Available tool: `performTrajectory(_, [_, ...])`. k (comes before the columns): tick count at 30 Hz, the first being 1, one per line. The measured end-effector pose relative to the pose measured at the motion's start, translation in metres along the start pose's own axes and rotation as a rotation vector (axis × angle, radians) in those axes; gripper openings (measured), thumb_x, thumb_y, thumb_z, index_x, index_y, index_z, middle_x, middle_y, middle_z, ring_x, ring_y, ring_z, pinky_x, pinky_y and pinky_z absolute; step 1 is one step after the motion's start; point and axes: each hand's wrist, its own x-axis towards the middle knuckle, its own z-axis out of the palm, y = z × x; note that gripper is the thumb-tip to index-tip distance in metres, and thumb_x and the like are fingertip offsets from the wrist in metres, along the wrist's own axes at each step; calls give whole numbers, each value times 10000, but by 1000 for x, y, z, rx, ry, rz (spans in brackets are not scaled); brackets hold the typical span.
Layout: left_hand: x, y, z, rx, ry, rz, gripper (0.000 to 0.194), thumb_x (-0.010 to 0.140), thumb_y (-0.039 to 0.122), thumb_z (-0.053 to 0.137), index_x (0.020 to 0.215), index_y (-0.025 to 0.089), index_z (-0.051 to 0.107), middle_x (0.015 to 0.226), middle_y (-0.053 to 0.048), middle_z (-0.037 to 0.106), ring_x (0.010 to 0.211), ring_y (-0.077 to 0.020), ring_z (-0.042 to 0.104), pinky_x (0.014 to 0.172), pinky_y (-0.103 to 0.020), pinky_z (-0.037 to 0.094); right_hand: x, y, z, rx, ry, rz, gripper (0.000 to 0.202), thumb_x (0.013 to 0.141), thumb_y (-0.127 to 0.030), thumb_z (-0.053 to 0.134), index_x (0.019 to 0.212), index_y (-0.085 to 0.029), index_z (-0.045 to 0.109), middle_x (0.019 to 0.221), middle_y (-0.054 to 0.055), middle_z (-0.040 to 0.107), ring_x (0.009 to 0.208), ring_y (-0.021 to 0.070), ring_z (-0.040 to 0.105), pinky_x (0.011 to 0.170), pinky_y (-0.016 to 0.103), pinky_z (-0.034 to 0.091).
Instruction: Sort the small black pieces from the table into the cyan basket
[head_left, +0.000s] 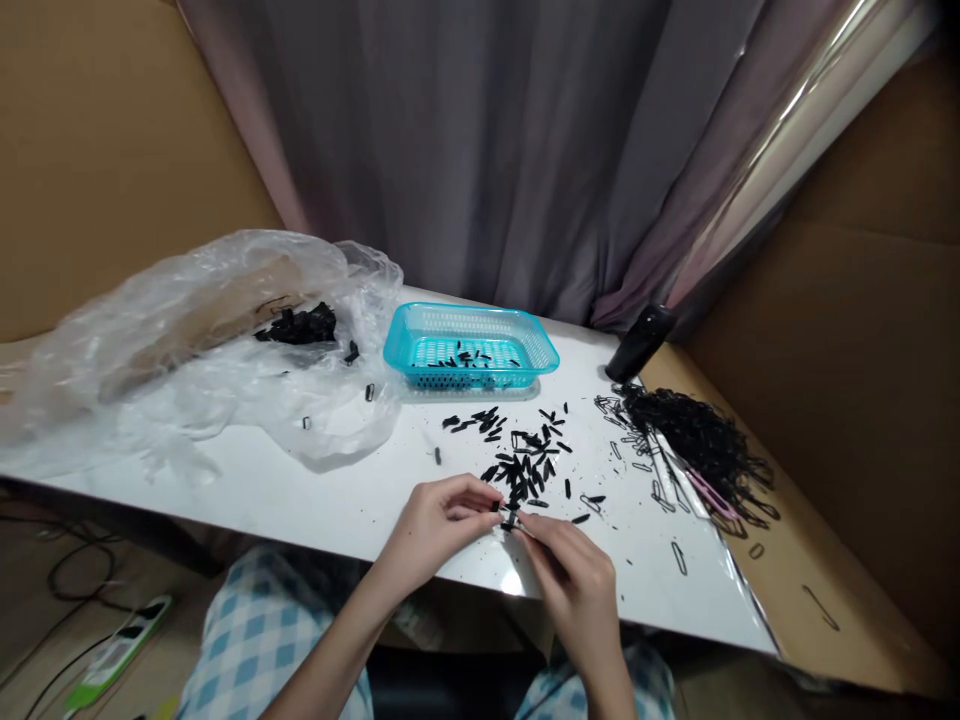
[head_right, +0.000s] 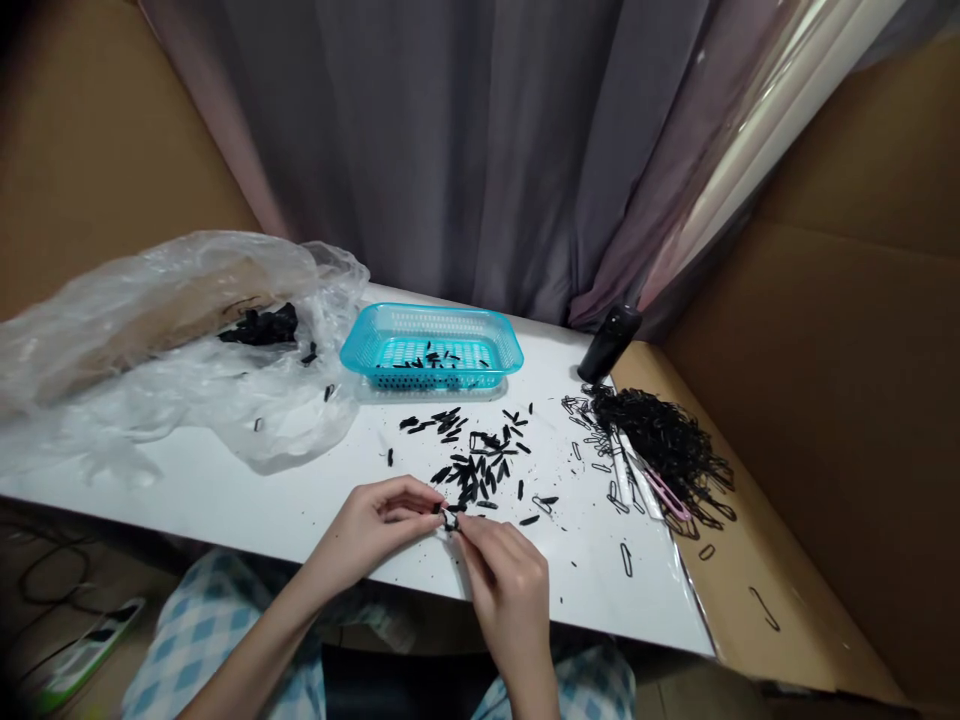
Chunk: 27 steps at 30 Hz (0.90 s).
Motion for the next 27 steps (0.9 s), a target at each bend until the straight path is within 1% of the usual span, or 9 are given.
performTrajectory(4, [0,-1,2,-2,15,-19,145,757,207,761,897,173,744,892,-36,777,863,-194,728,794,-247,575,-2,2,0,5,-4,12,167,943,-159,603,1071,-227,685,994,41,758,896,183,708,799,289,566])
performTrajectory(11, [1,-2,5,15,64,8,153,746,233,759,881,164,743,849,-39,776,831,-196,729,768,-251,570,-3,5,0,12,-5,17,170,946,-164,596,1071,-225,693,994,48,757,889,187,710,795,290,566])
performTrajectory(18, [0,0,5,127,92,50,109,733,235,761,819,168,763,811,-34,780,787,-199,719,734,-255,551,-5,6,1,-1,30,27,154,947,-181,591,1035,-213,712,964,59,763,857,196,719,769,291,573])
performTrajectory(27, [1,-5,6,83,104,63,95,726,243,755,759,155,739,804,-44,770,787,-199,713,742,-262,556,-5,7,0,-15,14,22,177,959,-206,569,1031,-220,731,961,59,768,850,201,721,766,300,582])
